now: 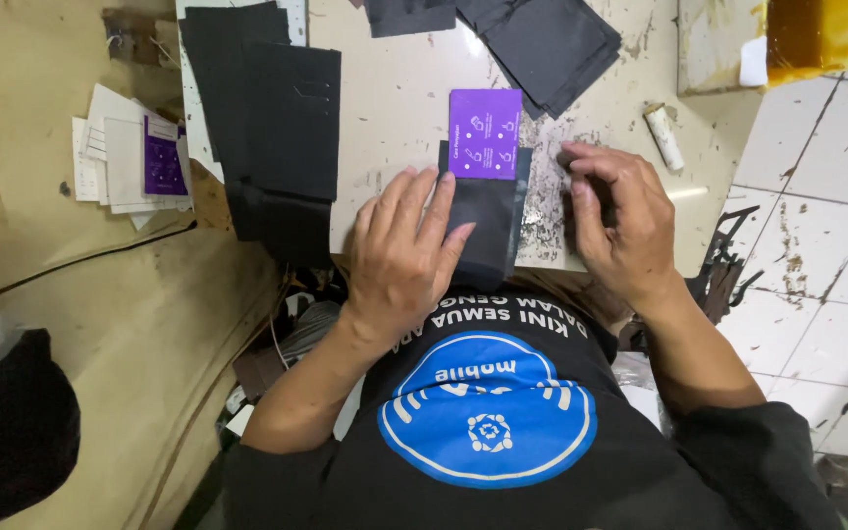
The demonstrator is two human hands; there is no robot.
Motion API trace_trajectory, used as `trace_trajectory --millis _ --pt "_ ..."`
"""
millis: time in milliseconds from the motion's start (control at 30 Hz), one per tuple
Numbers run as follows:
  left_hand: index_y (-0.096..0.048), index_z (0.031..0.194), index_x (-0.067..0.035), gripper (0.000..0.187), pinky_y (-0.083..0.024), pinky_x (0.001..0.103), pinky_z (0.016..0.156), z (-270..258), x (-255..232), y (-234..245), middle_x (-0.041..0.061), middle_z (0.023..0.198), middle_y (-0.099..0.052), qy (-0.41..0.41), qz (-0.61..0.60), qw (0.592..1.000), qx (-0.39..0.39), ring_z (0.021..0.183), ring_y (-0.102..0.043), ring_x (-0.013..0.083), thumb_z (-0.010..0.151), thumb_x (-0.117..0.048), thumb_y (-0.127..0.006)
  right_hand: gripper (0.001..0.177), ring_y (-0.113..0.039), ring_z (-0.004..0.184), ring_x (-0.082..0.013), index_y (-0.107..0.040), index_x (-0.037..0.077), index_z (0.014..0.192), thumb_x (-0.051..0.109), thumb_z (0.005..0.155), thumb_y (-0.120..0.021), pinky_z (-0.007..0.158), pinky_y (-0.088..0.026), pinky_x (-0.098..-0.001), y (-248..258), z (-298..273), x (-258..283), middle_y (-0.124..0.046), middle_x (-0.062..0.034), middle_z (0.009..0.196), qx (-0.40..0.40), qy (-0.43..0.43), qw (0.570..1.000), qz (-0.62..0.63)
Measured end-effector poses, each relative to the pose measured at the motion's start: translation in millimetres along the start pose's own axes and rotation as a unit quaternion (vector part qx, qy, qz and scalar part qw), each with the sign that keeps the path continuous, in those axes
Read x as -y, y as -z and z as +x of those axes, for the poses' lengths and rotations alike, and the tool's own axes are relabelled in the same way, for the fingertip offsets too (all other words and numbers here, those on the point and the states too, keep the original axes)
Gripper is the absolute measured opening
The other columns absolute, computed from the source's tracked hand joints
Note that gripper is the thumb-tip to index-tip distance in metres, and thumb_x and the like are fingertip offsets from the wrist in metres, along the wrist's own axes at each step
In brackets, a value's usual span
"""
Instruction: Applying adhesive and folding edges of leather components to assemble a product
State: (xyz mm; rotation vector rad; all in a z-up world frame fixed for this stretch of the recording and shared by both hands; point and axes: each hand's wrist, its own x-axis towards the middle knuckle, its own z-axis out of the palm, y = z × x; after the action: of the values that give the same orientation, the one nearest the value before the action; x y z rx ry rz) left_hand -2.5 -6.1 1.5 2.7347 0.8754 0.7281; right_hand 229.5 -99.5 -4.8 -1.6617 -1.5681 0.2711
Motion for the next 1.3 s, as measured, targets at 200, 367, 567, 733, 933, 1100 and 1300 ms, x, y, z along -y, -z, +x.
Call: trace_trajectory --millis 200,367,567,733,933,1100,1300 --pt "-0.054 0.144 0.003 0.048 -0.039 0.051 0.116 -16 -29 -20 0.025 0.154 -0.049 -0.021 -0.076 0.993 0.085 0.144 -0.046 0.0411 0.108 -0.028 -0.057 0.017 -0.067 0.11 -0.0394 -0.065 -0.005 0.116 -0.006 0.1 -0.058 0.099 -0.05 -0.0487 -15 -29 -13 -0.072 -0.0227 0.121 0.018 0.006 1.0 0.023" --pt "-0.056 0.135 0.004 0.041 -0.036 0.05 0.12 -12 -41 -30 0.026 0.155 -0.046 -0.025 -0.079 0.994 0.075 0.146 -0.044 0.0403 0.108 -0.027 -0.054 0.02 -0.068 0.111 -0.0301 -0.069 0.007 0.113 0.021 0.1 -0.066 0.094 -0.05 -0.0433 -29 -32 4 -0.073 -0.0085 0.125 0.025 0.069 0.995 -0.066" --pt "-0.054 0.126 0.002 0.034 -0.039 0.051 0.12 -16 -46 -41 0.03 0.152 -0.048 -0.02 -0.033 0.998 0.043 0.142 -0.049 0.0422 0.107 -0.026 -0.051 0.019 -0.068 0.106 -0.0235 -0.07 0.01 0.111 0.023 0.1 -0.061 0.092 -0.046 -0.0365 -30 -21 15 -0.075 -0.0046 0.123 0.022 0.137 0.976 -0.17" --pt "-0.054 0.123 0.002 0.033 -0.042 0.05 0.118 -19 -45 -38 0.03 0.149 -0.051 -0.002 -0.018 0.999 0.027 0.14 -0.052 0.0412 0.106 -0.026 -0.051 0.019 -0.067 0.102 -0.0236 -0.07 0.01 0.108 0.024 0.094 -0.065 0.091 -0.044 -0.0363 -33 -23 9 -0.076 -0.0039 0.118 0.008 0.144 0.972 -0.183" --pt "-0.055 0.126 0.004 0.036 -0.043 0.05 0.115 -37 -27 -12 0.03 0.149 -0.051 0.047 -0.019 0.998 0.037 0.138 -0.053 0.0424 0.101 -0.022 -0.063 0.014 -0.065 0.102 -0.0241 -0.07 0.011 0.107 0.005 0.096 -0.063 0.089 -0.044 -0.0375 -28 -24 -1 -0.076 0.0008 0.118 0.027 0.083 0.991 -0.102" --pt "-0.054 0.128 0.008 0.033 -0.046 0.058 0.111 -45 -4 22 0.035 0.135 -0.06 0.126 -0.059 0.99 0.026 0.13 -0.058 0.0484 0.099 -0.006 -0.064 0.03 -0.045 0.138 -0.0422 -0.057 0.004 0.136 0.0 0.106 -0.051 0.106 -0.035 -0.0488 -6 26 27 -0.055 -0.0206 0.148 0.09 0.087 0.99 -0.064" --pt "-0.061 0.112 0.005 0.02 -0.056 0.04 0.065 -45 -6 51 0.015 0.081 -0.067 0.11 -0.014 0.99 -0.083 0.067 -0.065 0.0301 0.097 0.007 -0.074 0.072 0.013 0.159 -0.0396 -0.034 0.039 0.168 0.084 0.112 -0.035 0.13 0.016 -0.0663 -67 68 37 0.001 -0.0146 0.171 0.04 0.131 0.955 -0.263"
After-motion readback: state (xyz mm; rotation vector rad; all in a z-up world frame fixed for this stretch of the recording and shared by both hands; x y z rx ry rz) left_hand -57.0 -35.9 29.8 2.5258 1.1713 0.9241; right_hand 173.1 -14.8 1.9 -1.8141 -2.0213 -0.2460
